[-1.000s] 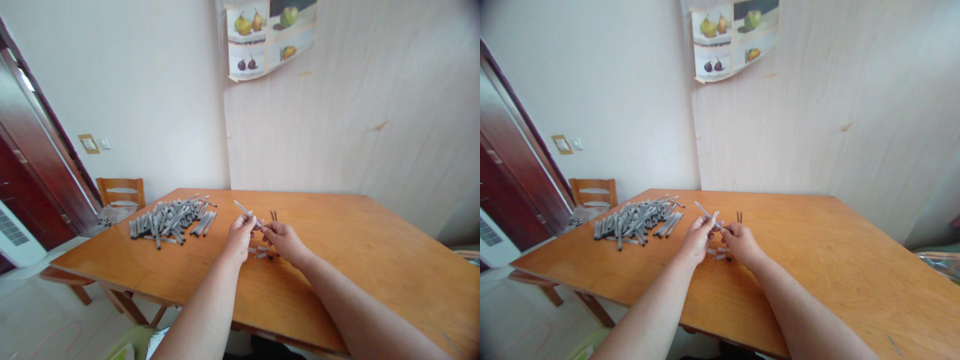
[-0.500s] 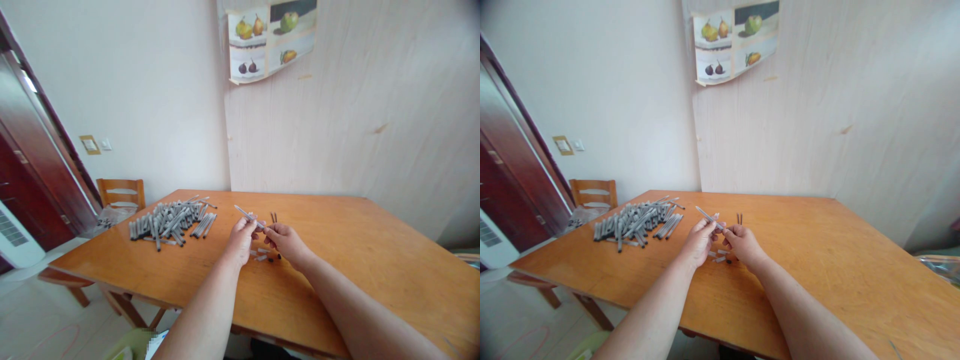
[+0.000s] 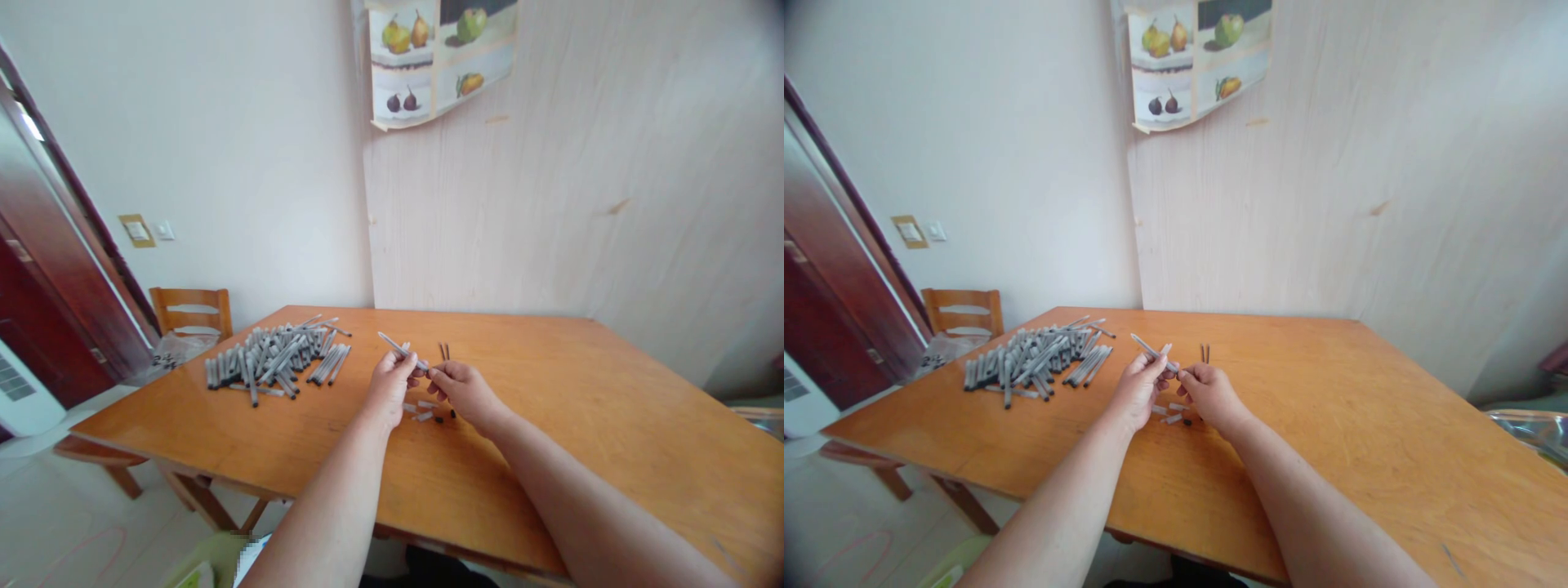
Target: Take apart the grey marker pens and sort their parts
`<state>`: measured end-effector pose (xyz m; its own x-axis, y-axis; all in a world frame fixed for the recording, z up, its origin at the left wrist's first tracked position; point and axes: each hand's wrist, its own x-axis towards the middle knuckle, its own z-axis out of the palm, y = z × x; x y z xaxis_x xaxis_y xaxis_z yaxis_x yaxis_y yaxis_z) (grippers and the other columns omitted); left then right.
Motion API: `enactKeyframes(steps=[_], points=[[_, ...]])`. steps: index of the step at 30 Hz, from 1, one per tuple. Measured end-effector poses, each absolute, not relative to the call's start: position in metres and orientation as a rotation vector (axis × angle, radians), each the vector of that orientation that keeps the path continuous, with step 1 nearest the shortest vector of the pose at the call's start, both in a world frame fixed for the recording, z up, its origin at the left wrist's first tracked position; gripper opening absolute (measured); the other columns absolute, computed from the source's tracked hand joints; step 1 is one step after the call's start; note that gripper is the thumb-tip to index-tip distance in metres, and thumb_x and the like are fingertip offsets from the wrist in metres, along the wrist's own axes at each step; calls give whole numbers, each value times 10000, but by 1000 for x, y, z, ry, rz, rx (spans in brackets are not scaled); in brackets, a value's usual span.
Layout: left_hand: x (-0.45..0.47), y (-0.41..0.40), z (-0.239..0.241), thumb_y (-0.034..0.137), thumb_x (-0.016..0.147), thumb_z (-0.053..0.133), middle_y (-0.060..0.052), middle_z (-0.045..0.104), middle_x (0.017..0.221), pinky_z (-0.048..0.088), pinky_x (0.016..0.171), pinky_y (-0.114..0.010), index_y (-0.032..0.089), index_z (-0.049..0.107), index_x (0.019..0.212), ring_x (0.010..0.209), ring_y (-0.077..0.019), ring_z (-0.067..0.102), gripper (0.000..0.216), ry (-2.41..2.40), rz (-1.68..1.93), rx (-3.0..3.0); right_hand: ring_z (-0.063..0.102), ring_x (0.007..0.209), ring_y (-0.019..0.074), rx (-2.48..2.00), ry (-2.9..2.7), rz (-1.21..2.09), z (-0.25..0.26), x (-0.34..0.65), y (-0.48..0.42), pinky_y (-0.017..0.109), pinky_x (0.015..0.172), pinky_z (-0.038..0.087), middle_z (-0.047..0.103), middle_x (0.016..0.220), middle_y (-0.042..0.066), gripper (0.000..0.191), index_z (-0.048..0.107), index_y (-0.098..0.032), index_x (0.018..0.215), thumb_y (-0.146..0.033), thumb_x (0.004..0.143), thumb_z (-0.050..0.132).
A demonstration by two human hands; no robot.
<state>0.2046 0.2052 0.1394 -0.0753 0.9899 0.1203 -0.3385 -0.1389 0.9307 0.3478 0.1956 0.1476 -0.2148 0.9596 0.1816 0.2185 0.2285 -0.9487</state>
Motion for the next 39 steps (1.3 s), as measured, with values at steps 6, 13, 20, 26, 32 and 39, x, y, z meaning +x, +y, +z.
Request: enactKeyframes(steps=[6,13,20,26,32,39], points=[[204,207,137,446,701,730,-71,697,870,420,596,-214,164,585,936,717,-124,630,394,935,1478,1005,512,583,104,-1103,-1590,1054,147,348,195,232,558,387,621,706,7,221,580,-164,829,-380,784,564],[205,207,137,427,697,737,-71,690,840,420,580,-207,158,568,908,691,-116,620,382,950,1484,997,500,577,104,-1126,-1598,1029,147,347,194,235,566,392,603,679,-3,202,577,-166,807,-363,759,586],[206,208,137,440,681,748,-65,685,820,428,578,-209,158,563,887,693,-125,631,395,940,1487,981,505,552,107,-1146,-1616,1080,147,349,197,239,548,392,613,664,16,275,569,-170,758,-429,824,501],[206,207,137,427,683,750,-69,688,829,440,574,-213,154,569,895,652,-114,622,391,948,1487,966,481,567,99,-1115,-1593,1021,146,349,197,228,546,369,573,657,-20,213,543,-176,798,-369,741,615],[207,206,138,419,686,753,-77,690,846,441,567,-203,153,569,907,673,-120,635,392,939,1485,949,486,536,104,-1144,-1618,1105,148,348,195,238,525,370,590,649,11,257,546,-170,753,-414,823,505],[208,206,138,420,688,753,-68,685,820,447,549,-201,154,565,925,646,-117,630,402,948,1493,934,488,552,103,-1101,-1580,1070,143,350,199,232,537,380,590,656,-8,210,556,-178,805,-384,777,580]])
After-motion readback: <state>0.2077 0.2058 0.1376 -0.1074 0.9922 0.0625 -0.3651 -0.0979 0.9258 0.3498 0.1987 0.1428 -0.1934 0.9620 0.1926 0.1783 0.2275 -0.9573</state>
